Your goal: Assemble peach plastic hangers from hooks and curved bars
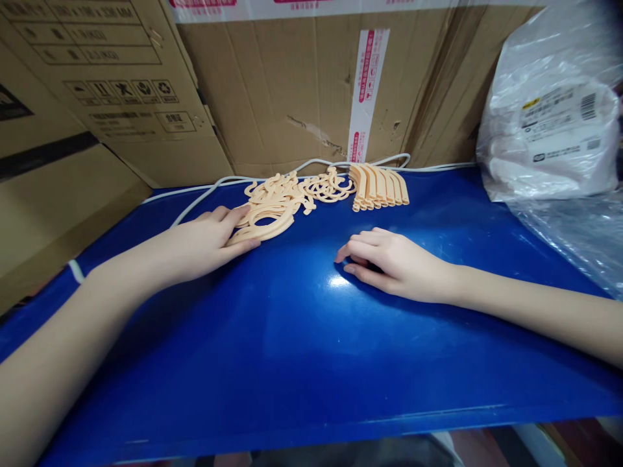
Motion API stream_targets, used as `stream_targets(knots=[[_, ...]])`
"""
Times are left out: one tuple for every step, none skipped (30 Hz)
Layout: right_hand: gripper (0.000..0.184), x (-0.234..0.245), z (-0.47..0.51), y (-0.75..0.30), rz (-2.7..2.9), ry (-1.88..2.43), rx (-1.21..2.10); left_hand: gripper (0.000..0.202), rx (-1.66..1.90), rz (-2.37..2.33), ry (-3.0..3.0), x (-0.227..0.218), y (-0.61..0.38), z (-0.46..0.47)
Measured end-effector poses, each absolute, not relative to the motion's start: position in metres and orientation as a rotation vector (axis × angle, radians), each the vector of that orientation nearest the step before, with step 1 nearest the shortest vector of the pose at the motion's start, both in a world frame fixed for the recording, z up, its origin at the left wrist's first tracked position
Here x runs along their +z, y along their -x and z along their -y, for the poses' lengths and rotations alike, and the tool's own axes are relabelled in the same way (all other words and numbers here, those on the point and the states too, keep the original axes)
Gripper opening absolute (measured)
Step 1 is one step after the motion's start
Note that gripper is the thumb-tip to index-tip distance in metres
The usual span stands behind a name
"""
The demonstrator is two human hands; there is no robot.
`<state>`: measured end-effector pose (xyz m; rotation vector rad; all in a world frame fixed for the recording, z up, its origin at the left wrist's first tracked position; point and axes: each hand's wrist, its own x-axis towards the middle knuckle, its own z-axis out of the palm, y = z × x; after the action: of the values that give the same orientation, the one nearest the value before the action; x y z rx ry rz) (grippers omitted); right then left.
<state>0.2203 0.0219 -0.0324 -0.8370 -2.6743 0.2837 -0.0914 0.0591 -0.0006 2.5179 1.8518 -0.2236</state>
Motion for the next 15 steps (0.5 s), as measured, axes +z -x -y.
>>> stream_targets(knots=[[0.02,-0.0324,-0.0219,-0.2203,2.674,0.837,0.284,0.079,-0.217,-1.851,-2.521,-0.0012,0.0918,-0.0596],[0.02,-0.0324,-0.022,-0.2203,2.673,0.836,0.286,0.08,-0.206,-1.853,-2.524,-0.0018,0.0923,-0.06],[0.02,-0.0324,-0.022,-0.2204,2.673,0.836,0.287,0.08,-0.197,-1.853,-2.527,-0.0024,0.0928,-0.0603],[0.02,-0.0324,-0.022,-0.2204,2.673,0.836,0.287,0.081,-0.188,-1.858,-2.529,-0.0029,0.0932,-0.0605],[0.02,-0.0325,-0.022,-0.2203,2.674,0.836,0.285,0.081,-0.183,-1.86,-2.53,-0.0033,0.0935,-0.0606],[0.02,-0.0325,-0.022,-0.2203,2.675,0.836,0.283,0.081,-0.184,-1.862,-2.531,-0.0036,0.0937,-0.0605],[0.02,-0.0326,-0.022,-0.2201,2.677,0.836,0.28,0.081,-0.184,-1.867,-2.53,-0.0038,0.0938,-0.0603],[0.02,-0.0327,-0.022,-0.22,2.677,0.835,0.277,0.081,-0.184,-1.871,-2.532,-0.004,0.0939,-0.0601],[0.02,-0.0328,-0.0219,-0.2198,2.674,0.834,0.274,0.081,-0.182,-1.872,-2.538,-0.0042,0.0941,-0.0599],[0.02,-0.033,-0.0219,-0.2197,2.672,0.832,0.272,0.082,-0.18,-1.872,-2.547,-0.0045,0.0943,-0.0599],[0.02,-0.0332,-0.0219,-0.2195,2.669,0.83,0.272,0.082,-0.178,-1.869,-2.555,-0.0048,0.0946,-0.0599],[0.02,-0.0334,-0.0219,-0.2194,2.667,0.83,0.272,0.083,-0.179,-1.867,-2.56,-0.0051,0.095,-0.0601],[0.02,-0.0336,-0.0219,-0.2193,2.664,0.83,0.273,0.083,-0.181,-1.867,-2.56,-0.0053,0.0955,-0.0605],[0.02,-0.0338,-0.0219,-0.2193,2.663,0.83,0.274,0.084,-0.184,-1.871,-2.557,-0.0053,0.096,-0.0609],[0.02,-0.0341,-0.022,-0.2194,2.661,0.829,0.273,0.084,-0.186,-1.873,-2.551,-0.0053,0.0965,-0.0613]])
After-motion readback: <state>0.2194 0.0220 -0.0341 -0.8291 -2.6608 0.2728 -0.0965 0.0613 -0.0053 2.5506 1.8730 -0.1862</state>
